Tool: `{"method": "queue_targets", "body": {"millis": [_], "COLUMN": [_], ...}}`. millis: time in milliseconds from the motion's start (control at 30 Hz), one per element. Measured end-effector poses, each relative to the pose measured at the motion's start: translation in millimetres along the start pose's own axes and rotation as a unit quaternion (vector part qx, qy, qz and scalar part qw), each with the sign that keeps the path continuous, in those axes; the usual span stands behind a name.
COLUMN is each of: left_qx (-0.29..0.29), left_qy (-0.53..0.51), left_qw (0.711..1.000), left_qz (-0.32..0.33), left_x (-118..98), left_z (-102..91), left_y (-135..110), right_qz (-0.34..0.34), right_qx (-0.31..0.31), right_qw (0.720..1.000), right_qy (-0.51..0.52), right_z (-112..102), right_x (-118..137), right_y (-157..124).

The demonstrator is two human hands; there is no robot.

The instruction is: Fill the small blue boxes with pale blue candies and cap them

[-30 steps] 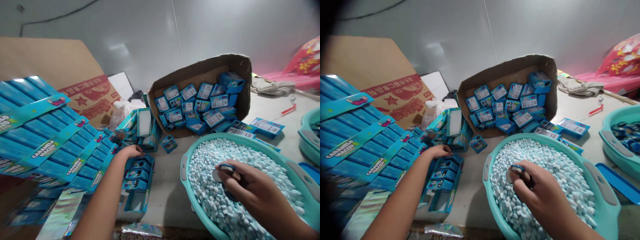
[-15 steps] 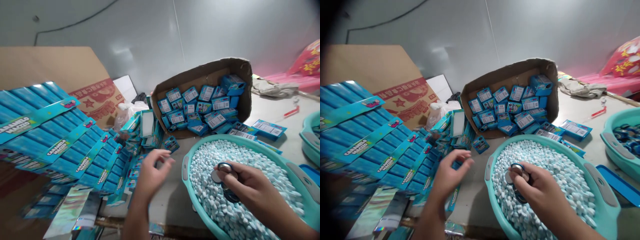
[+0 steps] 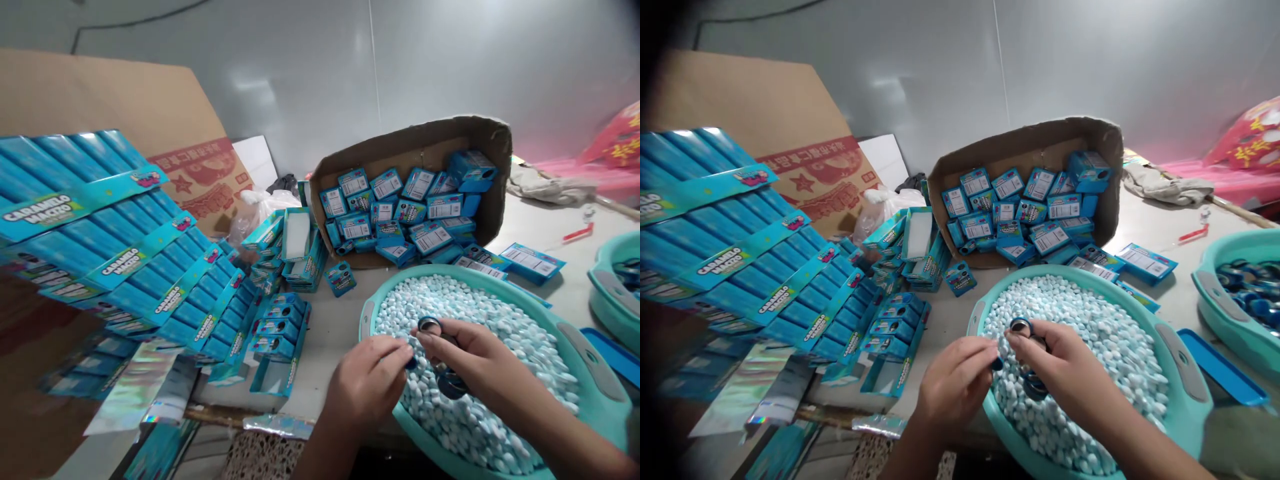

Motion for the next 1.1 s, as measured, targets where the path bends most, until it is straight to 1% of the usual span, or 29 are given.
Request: {"method": "queue_targets", "body": {"millis": [33, 67, 100, 133, 200, 233, 267, 300, 367, 433, 533, 633, 733, 833, 900, 967, 1000, 1033, 1100], "left_qx": [-0.008, -0.012, -0.018, -0.01, -0.014, 0.008, 0.062, 0.145, 0.22, 0.274, 0.338, 0.392, 0.43, 0.444, 0.439, 0.426, 0.417, 0.4, 0.346], "left_qy": [0.016, 0.035, 0.059, 0.088, 0.117, 0.122, 0.13, 0.141, 0.142, 0.152, 0.188, 0.211, 0.225, 0.24, 0.251, 0.257, 0.265, 0.276, 0.292], "left_qw": [0.999, 0.995, 0.984, 0.969, 0.91, 0.883, 0.861, 0.839, 0.815, 0.795, 0.754, 0.72, 0.697, 0.678, 0.675, 0.682, 0.684, 0.689, 0.715], "left_qz": [-0.036, -0.093, -0.164, -0.232, -0.398, -0.453, -0.488, -0.506, -0.517, -0.52, -0.531, -0.532, -0.528, -0.534, -0.537, -0.536, -0.537, -0.537, -0.532], "left_x": [4.4, 13.2, 26.7, 44.3, 89.4, 113.6, 137.3, 159.2, 195.0, 220.0, 243.2, 256.9, 262.6, 262.6, 259.5, 249.9, 240.8, 227.8, 189.1], "left_z": [-6.9, -16.0, -27.2, -39.6, -65.6, -76.6, -85.4, -91.7, -99.7, -103.1, -105.5, -106.6, -105.1, -103.1, -103.7, -105.8, -106.5, -106.4, -101.1], "left_y": [-1.0, -2.0, -3.4, -5.5, -13.0, -17.4, -21.5, -25.2, -28.7, -27.0, -18.1, -9.1, -4.8, -4.3, -4.8, -5.4, -5.6, -5.4, -3.5], "right_qz": [-0.007, -0.013, -0.018, -0.022, -0.028, -0.029, -0.03, -0.03, -0.034, -0.037, -0.037, -0.032, -0.031, -0.038, -0.043, -0.049, -0.049, -0.05, -0.06], "right_qx": [-0.012, -0.025, -0.037, -0.046, -0.052, -0.051, -0.049, -0.046, -0.045, -0.048, -0.062, -0.071, -0.07, -0.057, -0.053, -0.056, -0.055, -0.051, -0.035], "right_qw": [1.0, 0.999, 0.998, 0.998, 0.997, 0.997, 0.997, 0.997, 0.997, 0.997, 0.996, 0.995, 0.995, 0.995, 0.994, 0.994, 0.993, 0.993, 0.989], "right_qy": [-0.017, -0.031, -0.04, -0.045, -0.052, -0.055, -0.058, -0.059, -0.057, -0.053, -0.052, -0.055, -0.064, -0.073, -0.08, -0.086, -0.09, -0.095, -0.127], "right_z": [-0.2, -0.6, -1.1, -1.8, -2.7, -2.9, -2.9, -2.7, -2.0, -1.5, -1.7, -2.4, -1.8, -0.3, 0.5, 1.1, 1.4, 1.9, 3.6], "right_x": [-1.6, -3.0, -4.0, -4.5, -3.8, -2.8, -1.7, -0.6, 1.3, 2.5, 2.9, 2.3, 2.4, 3.4, 3.7, 3.3, 2.9, 2.2, 0.3], "right_y": [-0.3, -0.6, -1.0, -1.6, -2.7, -3.1, -3.5, -3.7, -3.8, -3.6, -3.6, -4.4, -5.5, -5.8, -5.1, -3.6, -2.5, -1.2, 1.6]}}
Point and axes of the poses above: each hand's wrist, its own y-axis towards the middle knuckle, its own z-axis out of the palm, x = y × z, the point moved 1 cm from there along y, towards the middle knuckle, and after that the axes turned 5 degrees about y, right-handed, at the moved point
